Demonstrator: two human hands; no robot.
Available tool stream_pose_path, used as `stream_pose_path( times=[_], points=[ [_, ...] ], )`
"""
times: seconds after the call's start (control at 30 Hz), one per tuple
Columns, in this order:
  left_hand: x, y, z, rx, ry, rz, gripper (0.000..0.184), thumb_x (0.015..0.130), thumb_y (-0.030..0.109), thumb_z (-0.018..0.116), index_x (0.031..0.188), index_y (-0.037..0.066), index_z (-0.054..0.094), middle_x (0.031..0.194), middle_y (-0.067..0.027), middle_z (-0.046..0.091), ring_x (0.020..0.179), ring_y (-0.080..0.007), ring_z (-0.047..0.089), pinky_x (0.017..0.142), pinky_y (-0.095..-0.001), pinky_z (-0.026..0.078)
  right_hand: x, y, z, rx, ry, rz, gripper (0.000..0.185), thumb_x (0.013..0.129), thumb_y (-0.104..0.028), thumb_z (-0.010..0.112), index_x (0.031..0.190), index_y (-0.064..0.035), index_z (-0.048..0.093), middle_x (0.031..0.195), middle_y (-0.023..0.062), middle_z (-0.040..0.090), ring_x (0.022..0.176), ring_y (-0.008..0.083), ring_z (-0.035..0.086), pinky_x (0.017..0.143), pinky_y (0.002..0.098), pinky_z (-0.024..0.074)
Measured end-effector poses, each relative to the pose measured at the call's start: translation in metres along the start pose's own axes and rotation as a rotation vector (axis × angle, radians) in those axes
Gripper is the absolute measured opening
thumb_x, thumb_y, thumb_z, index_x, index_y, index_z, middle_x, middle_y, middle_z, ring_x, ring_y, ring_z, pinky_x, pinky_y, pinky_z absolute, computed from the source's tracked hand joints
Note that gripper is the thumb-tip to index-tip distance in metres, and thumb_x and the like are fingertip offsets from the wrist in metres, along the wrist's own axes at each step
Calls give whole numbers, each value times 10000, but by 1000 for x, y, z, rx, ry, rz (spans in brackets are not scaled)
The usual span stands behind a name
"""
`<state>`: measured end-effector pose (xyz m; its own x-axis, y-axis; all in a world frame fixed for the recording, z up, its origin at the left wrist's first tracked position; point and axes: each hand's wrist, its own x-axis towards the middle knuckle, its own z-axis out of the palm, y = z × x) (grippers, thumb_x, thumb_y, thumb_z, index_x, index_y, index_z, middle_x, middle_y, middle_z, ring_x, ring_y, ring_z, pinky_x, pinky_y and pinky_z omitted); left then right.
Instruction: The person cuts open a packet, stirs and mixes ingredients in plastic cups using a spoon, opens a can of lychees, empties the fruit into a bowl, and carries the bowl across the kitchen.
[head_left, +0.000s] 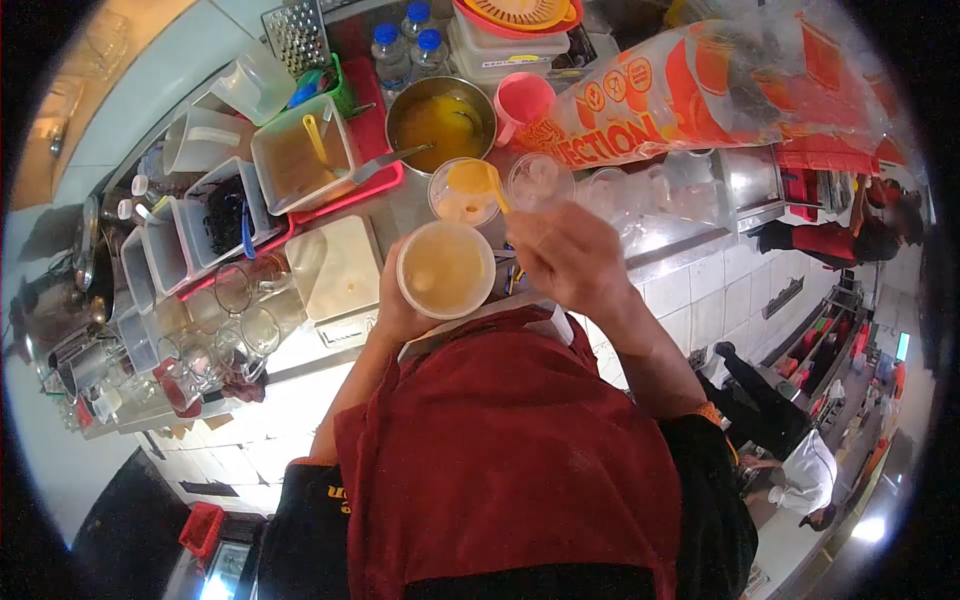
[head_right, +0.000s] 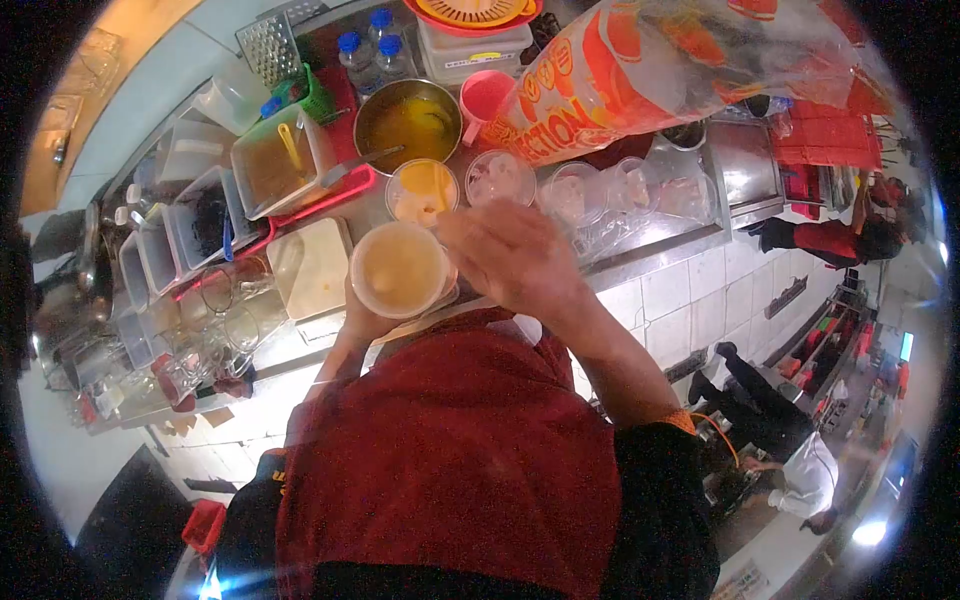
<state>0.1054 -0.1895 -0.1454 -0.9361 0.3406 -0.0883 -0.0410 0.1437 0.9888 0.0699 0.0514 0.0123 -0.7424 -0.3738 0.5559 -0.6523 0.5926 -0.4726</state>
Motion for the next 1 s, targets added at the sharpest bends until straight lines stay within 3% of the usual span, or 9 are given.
stream_pose_path(
  times=[0.03, 0.17, 0.23, 0.33, 0.6, 0.7, 0.77, 0.93, 1.0],
  points=[
    [0, 3, -1, 12, 3, 1, 980, 567, 181, 983, 1364, 35, 433, 1297, -121, 568, 1186, -253, 593, 1012, -385, 482, -3, 0, 2, -43, -4, -71, 304, 719, 50, 776, 1001, -28, 694, 880, 78, 664, 711, 232, 651, 586, 333, 527],
    [1, 11, -2, 37, -7, 20, 947, 578, 190, 976, 1349, 27, 452, 1300, -126, 565, 1188, -257, 589, 1018, -382, 473, -10, -14, -16, -72, 58, -177, 313, 709, 48, 777, 1002, -26, 696, 836, 77, 655, 670, 230, 642, 575, 326, 524],
    [0, 10, -2, 5, 7, 29, 946, 582, 190, 975, 1352, 24, 451, 1301, -127, 564, 1189, -257, 588, 1022, -381, 469, -17, -28, -24, 85, 67, -109, 379, 713, -19, 795, 1070, -37, 669, 879, 53, 652, 727, 228, 666, 624, 350, 554],
    [1, 11, -2, 11, 2, 49, 964, 581, 186, 975, 1363, 17, 438, 1295, -130, 566, 1186, -254, 589, 1019, -371, 472, -15, -39, -16, 144, -53, -28, 333, 721, -23, 790, 1029, -36, 664, 841, 50, 639, 683, 226, 653, 591, 352, 542],
    [7, 25, 1, -66, -7, 105, 954, 602, 130, 965, 1375, 27, 416, 1324, -119, 561, 1194, -235, 598, 1028, -373, 476, -12, -25, 7, 198, -101, 346, 171, 819, -60, 720, 985, -48, 677, 754, 125, 625, 645, 292, 631, 575, 361, 520],
    [8, 28, -2, -86, -32, 92, 967, 593, 137, 970, 1377, 40, 412, 1334, -117, 559, 1210, -237, 593, 1043, -379, 470, 0, -25, -1, 232, -9, 496, 108, 847, -55, 704, 947, -16, 690, 726, 124, 640, 608, 218, 629, 557, 324, 494],
    [8, 19, -4, -94, -54, 65, 973, 592, 138, 970, 1382, 45, 408, 1337, -118, 557, 1221, -238, 588, 1049, -384, 467, 8, -27, -9, 346, 39, 696, 101, 928, -46, 652, 985, 27, 692, 788, 61, 663, 645, 58, 550, 554, 221, 431],
    [10, 1, -6, -151, -88, -33, 986, 590, 145, 971, 1389, 51, 401, 1341, -119, 555, 1242, -243, 576, 1060, -393, 462, 27, -21, -27, 442, 167, 715, 137, 925, -93, 674, 964, 35, 704, 736, 18, 670, 641, 29, 571, 556, 223, 459],
    [10, 6, -6, -32, -84, 47, 991, 590, 151, 971, 1394, 52, 400, 1342, -117, 554, 1241, -245, 576, 1059, -393, 462, 33, -23, -29, 461, 289, 699, 118, 933, -91, 665, 945, 19, 705, 731, 13, 667, 642, 24, 562, 552, 225, 454]
  ],
)
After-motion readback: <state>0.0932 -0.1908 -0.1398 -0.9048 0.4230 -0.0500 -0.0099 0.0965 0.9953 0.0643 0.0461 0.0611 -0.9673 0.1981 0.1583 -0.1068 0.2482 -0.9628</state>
